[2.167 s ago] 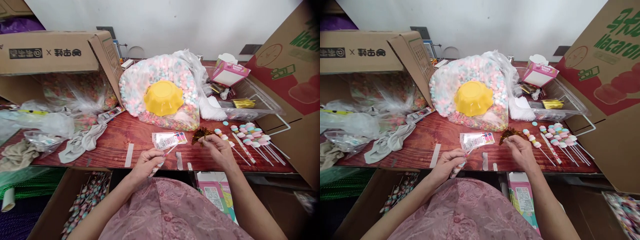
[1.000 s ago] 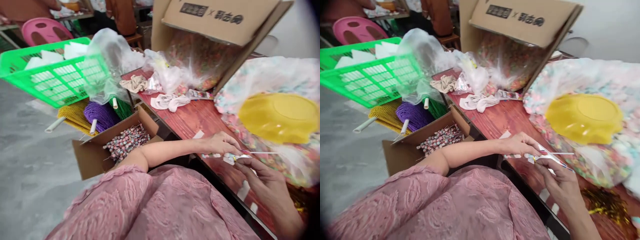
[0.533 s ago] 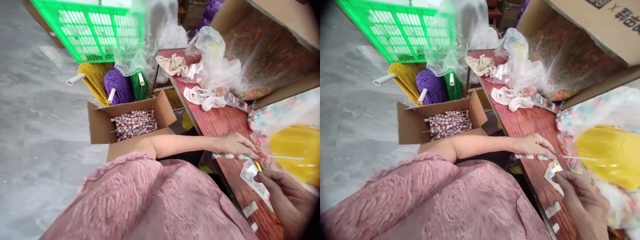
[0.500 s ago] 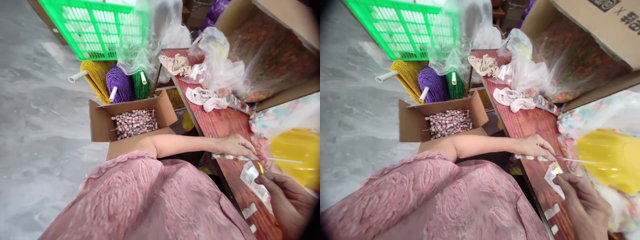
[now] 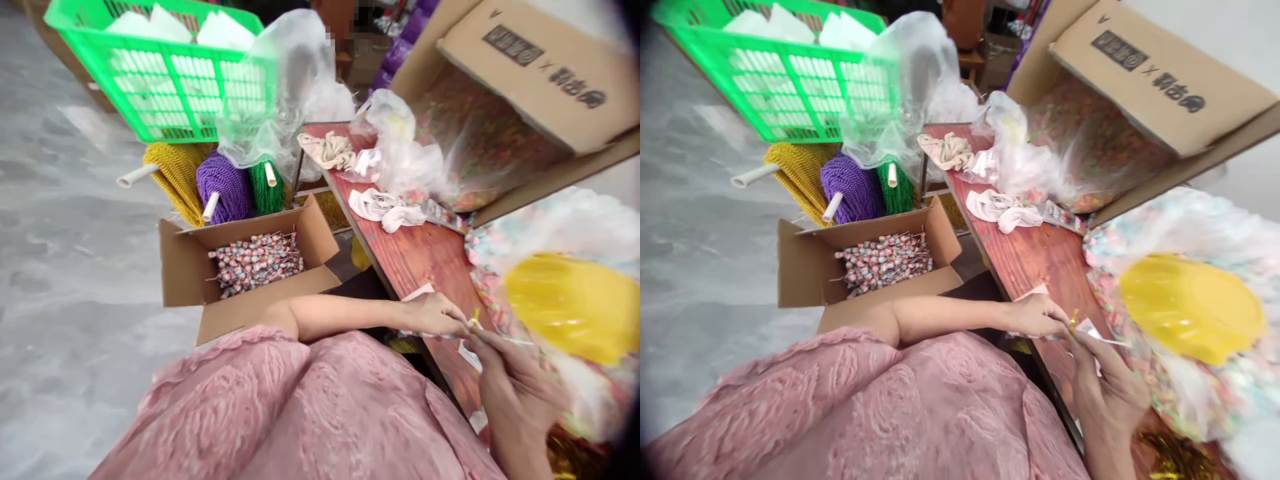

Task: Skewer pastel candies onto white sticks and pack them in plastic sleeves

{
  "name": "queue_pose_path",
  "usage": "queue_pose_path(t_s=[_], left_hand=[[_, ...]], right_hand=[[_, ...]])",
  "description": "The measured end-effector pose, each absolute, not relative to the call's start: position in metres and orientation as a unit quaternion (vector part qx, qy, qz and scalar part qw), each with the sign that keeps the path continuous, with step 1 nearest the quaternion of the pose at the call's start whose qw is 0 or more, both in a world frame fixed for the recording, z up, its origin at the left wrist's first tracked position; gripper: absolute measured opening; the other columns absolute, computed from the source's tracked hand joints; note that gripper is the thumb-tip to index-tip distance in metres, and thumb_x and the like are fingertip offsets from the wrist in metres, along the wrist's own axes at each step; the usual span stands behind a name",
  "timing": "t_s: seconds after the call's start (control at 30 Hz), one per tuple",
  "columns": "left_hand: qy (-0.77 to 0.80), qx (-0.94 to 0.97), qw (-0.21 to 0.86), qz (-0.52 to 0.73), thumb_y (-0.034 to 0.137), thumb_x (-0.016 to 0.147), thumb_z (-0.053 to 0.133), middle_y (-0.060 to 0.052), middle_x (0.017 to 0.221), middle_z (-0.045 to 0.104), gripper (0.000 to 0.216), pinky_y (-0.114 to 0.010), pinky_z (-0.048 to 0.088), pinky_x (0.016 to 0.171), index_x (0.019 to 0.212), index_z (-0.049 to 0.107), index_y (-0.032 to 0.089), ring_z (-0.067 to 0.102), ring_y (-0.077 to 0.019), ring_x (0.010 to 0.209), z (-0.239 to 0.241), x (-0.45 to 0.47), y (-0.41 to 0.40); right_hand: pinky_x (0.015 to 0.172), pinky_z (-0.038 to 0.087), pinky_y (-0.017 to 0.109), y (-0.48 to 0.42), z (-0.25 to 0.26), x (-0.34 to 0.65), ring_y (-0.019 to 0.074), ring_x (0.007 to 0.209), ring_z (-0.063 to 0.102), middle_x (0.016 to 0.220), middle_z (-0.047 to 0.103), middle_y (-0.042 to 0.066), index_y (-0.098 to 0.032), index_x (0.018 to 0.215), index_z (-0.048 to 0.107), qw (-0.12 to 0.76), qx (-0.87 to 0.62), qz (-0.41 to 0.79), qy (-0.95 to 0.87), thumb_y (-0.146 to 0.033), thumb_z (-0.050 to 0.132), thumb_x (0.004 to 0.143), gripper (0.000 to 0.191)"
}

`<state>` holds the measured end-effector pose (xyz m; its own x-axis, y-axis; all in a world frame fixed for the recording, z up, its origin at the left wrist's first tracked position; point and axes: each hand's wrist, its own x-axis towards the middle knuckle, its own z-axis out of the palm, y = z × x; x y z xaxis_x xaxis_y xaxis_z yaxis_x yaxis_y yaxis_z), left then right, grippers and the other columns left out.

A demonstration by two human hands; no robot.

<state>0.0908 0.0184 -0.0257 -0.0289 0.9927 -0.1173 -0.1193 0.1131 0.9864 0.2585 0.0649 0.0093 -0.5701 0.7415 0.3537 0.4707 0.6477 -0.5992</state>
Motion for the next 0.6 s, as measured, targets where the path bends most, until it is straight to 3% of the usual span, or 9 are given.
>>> queue_pose_path(t_s=[0.17,0.37,0.6], left_hand=[[0.499,0.451,0.549,0.497,0.026,0.082,0.058,0.005,0.059,0.053,0.023,-0.018,0.034,0.049,0.095,0.074,0.015,0.045,-0.0071,0.051,-0.036,0.108,0.016],[0.498,0.492,0.528,0.481,0.02,0.077,0.06,0.003,0.067,0.06,0.016,-0.018,0.04,0.06,0.081,0.073,0.013,0.051,-0.0092,0.065,-0.041,0.115,0.016],[0.484,0.431,0.588,0.483,0.022,0.073,0.061,0.005,0.054,0.05,0.012,-0.019,0.031,0.047,0.07,0.068,0.012,0.04,-0.0056,0.047,-0.033,0.114,0.017]], right_hand=[[0.08,0.055,0.046,0.066,-0.01,0.268,0.0246,0.074,0.068,0.081,0.073,0.005,-0.024,0.094,0.075,0.335,-0.417,0.286,-0.795,-0.045,0.069,0.077,0.027],[0.076,0.057,0.041,0.067,-0.033,0.29,0.0227,0.073,0.069,0.081,0.075,0.004,-0.024,0.092,0.076,0.34,-0.428,0.358,-0.757,-0.043,0.071,0.076,0.025],[0.072,0.058,0.036,0.069,-0.033,0.286,0.02,0.073,0.07,0.085,0.076,0.003,-0.025,0.092,0.076,0.335,-0.392,0.397,-0.759,-0.037,0.068,0.08,0.019]])
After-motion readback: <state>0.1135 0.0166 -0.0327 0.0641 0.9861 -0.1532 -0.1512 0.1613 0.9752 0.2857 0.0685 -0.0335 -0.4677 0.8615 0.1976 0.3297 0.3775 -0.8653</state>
